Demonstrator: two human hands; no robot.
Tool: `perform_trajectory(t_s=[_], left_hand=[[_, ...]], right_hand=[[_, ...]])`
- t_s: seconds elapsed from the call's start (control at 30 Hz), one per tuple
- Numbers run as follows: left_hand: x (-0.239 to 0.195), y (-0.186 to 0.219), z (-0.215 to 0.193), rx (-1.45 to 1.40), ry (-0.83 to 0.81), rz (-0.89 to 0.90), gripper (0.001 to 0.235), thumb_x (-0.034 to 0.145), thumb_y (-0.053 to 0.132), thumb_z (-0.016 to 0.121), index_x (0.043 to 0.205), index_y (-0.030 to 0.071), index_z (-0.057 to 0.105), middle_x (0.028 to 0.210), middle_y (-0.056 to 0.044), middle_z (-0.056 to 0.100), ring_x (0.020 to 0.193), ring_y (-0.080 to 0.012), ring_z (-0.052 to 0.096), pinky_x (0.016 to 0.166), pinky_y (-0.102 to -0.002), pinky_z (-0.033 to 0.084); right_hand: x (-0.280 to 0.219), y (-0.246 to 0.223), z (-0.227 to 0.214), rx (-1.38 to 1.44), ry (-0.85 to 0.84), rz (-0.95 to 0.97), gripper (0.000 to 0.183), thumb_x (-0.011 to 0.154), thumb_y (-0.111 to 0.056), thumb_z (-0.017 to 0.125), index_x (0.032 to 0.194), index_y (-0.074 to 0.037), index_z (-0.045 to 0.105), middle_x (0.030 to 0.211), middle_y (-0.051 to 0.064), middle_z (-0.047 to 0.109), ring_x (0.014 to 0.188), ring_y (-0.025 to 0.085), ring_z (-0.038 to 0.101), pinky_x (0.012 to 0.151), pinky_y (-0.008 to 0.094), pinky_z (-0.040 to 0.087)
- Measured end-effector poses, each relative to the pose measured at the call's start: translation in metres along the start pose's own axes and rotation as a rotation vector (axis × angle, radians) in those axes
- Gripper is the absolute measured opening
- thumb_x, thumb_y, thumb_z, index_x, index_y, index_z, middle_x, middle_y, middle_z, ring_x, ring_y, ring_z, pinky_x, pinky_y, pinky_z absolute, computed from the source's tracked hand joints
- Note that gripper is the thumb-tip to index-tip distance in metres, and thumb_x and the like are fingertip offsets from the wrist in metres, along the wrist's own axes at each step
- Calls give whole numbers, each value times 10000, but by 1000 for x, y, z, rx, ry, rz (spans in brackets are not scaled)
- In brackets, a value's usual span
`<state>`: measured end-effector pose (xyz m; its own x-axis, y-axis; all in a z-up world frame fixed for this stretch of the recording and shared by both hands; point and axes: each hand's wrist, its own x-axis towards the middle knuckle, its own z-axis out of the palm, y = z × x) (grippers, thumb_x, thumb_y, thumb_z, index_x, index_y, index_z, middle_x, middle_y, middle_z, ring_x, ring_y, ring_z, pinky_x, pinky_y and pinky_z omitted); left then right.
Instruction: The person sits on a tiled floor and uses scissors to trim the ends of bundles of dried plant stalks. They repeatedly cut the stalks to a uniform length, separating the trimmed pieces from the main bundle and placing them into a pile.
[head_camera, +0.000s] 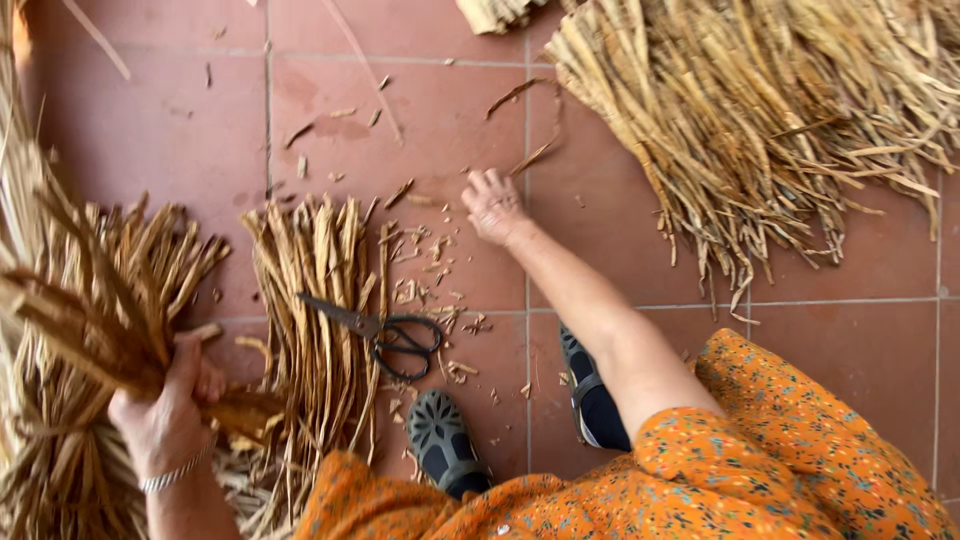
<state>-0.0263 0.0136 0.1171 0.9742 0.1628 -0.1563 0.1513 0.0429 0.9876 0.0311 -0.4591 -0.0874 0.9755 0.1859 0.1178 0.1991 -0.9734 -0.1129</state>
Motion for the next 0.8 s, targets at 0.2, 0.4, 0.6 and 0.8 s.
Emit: perform_trajectory(t_s=[0.2,0.4,0.6,0.8], left_hand=[[-14,26,-5,-170,9,173,115,1062,-29,675,1138,13,600,758,-13,556,592,-87,488,594,-290,417],[-7,56,16,-162,28,333,113,1055,-14,667,1133,31,599,771,-14,562,614,-99,499,620,-306,422],[-7,81,47,-167,34,402,111,1048,0,659,1127,48,599,784,-15,569,635,-110,510,647,-323,427],[18,103,81,-124,35,453,109,1041,15,650,1122,66,598,796,-16,575,657,-121,520,673,-339,432]], right_hand=[[49,28,-62,502,73,168,127,905,-176,689,976,-105,611,829,155,678,804,381,674,720,519,515],[60,76,-271,397,48,-10,149,907,-216,696,948,-74,680,842,111,728,780,253,705,714,421,545],[-18,120,-423,95,27,260,184,1025,-211,625,1072,-70,734,808,128,722,636,226,674,584,399,544],[-38,220,-360,-430,200,314,200,1027,-230,701,918,-64,677,726,92,627,628,208,586,583,389,507]])
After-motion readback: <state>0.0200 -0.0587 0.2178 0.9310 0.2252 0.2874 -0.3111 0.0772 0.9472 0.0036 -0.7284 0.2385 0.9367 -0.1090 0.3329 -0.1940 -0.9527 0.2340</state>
